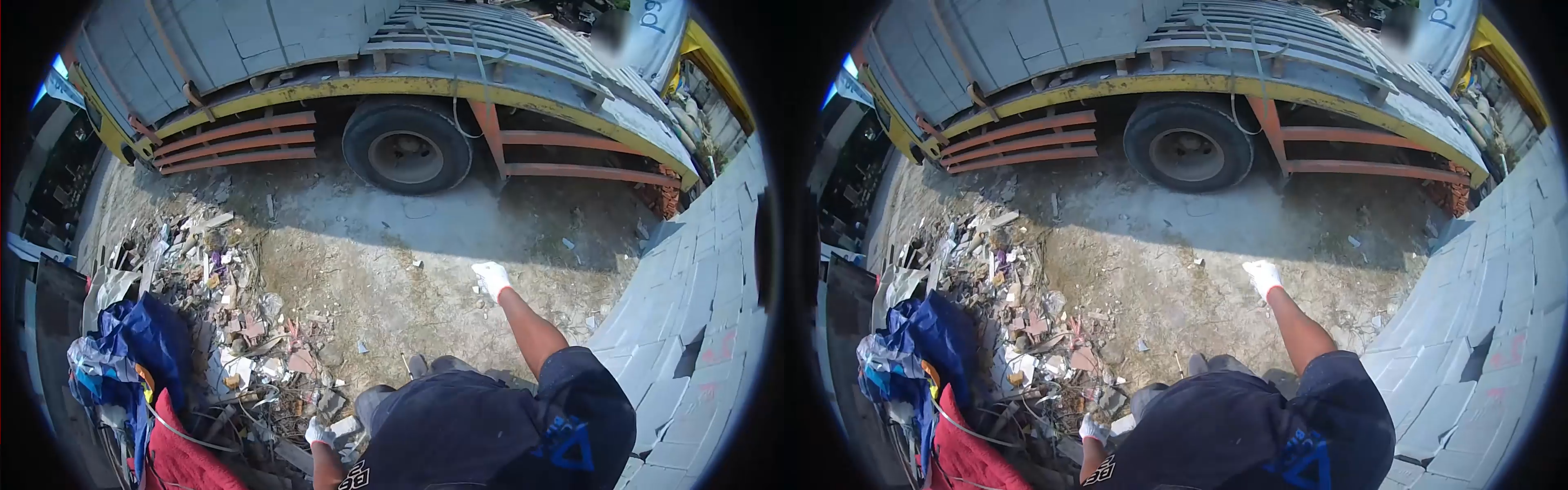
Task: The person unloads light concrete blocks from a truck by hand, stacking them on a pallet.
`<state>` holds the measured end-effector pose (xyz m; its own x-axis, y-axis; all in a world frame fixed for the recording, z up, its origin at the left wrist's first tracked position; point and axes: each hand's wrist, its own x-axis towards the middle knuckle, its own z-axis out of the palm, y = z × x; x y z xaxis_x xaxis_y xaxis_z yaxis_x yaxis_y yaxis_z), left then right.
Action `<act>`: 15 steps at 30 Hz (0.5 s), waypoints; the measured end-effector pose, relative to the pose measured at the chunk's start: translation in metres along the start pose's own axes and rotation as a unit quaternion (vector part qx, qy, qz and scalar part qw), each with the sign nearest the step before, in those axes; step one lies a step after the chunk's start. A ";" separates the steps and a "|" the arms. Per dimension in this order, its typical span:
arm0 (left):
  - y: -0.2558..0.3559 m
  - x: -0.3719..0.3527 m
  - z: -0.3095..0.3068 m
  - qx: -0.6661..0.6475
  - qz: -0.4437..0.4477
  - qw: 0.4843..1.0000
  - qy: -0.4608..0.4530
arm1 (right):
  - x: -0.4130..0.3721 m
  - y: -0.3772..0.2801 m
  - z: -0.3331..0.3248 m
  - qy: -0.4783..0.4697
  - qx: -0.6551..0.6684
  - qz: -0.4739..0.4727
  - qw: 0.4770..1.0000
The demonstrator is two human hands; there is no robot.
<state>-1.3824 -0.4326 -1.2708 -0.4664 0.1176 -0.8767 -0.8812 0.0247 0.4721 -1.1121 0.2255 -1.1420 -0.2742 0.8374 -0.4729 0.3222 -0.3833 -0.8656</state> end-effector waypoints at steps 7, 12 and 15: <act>0.073 -0.031 0.328 0.377 0.133 0.911 -0.100 | -0.070 0.006 -0.238 0.422 0.044 -0.114 0.898; 0.125 0.037 0.463 0.534 0.146 0.822 -0.134 | -0.229 -0.188 -0.308 0.640 -0.267 -0.262 0.671; 0.136 0.069 0.565 0.606 0.149 0.776 -0.093 | -0.293 -0.258 -0.336 0.741 -0.346 -0.291 0.496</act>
<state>-1.4910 0.1396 -1.2149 -0.5173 0.4360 -0.7364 0.0353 0.8706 0.4907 -0.8108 0.2097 -0.7253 0.2990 0.2897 0.9092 0.9540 -0.1121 -0.2781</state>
